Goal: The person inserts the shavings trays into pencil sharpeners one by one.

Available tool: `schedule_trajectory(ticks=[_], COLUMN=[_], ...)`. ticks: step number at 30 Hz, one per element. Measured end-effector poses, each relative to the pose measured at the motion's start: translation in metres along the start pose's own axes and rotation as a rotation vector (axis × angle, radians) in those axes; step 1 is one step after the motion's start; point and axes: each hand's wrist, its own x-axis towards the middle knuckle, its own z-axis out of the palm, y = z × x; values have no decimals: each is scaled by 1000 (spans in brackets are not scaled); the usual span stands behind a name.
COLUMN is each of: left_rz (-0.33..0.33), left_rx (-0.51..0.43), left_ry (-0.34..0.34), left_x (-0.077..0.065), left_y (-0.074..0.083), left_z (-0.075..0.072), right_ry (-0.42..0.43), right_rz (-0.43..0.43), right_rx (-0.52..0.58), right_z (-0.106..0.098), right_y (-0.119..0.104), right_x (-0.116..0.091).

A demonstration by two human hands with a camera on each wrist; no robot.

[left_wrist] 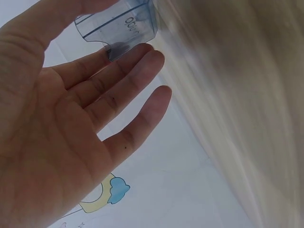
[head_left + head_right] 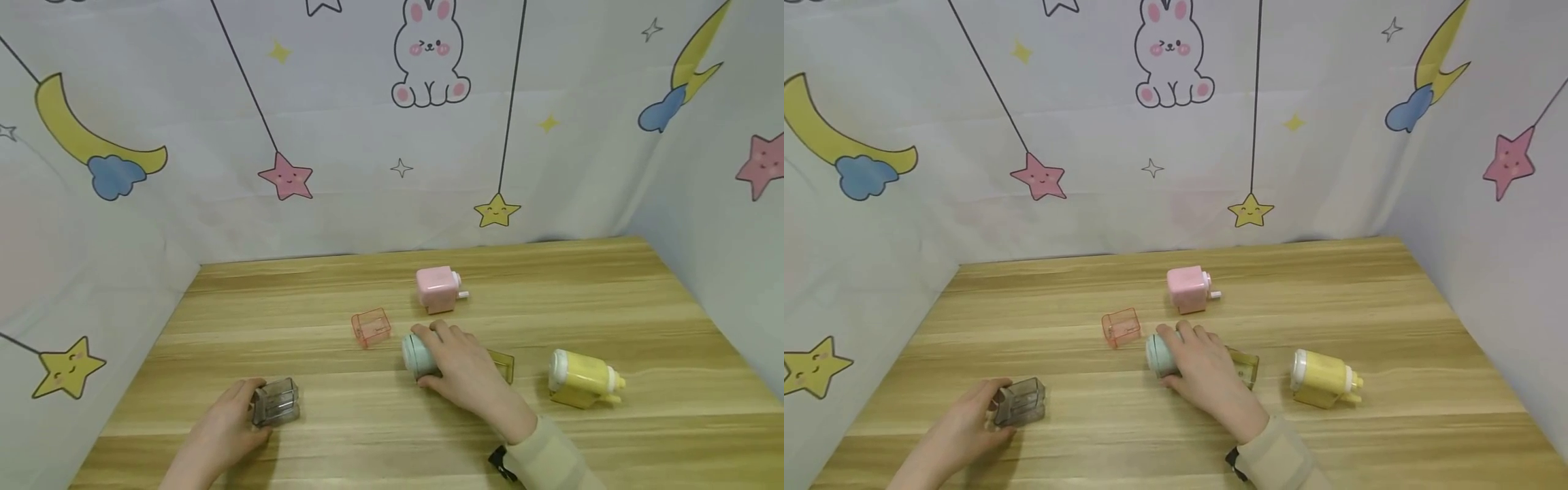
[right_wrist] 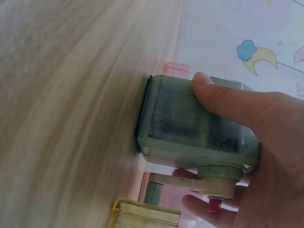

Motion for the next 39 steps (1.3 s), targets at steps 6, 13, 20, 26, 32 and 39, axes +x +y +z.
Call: schedule_trajectory(ticks=[6, 13, 20, 26, 32, 39], left_rz=[-2, -4, 6, 26, 52, 89], left_rx=[6, -29, -41, -32, -39, -17], left_ry=[-8, -19, -29, -40, -45, -61], left_x=[1, 4, 10, 16, 22, 32], left_y=[3, 6, 14, 24, 34, 47], left_z=[1, 5, 9, 11, 15, 21], right_ry=[-1, 3, 14, 22, 8, -3], right_rz=[-1, -2, 2, -9, -15, -1], right_rx=[15, 5, 11, -10, -31, -35], right_z=[1, 2, 2, 2, 4, 3], right_y=[0, 1, 1, 0, 0, 1], right_x=[0, 0, 0, -1, 0, 0])
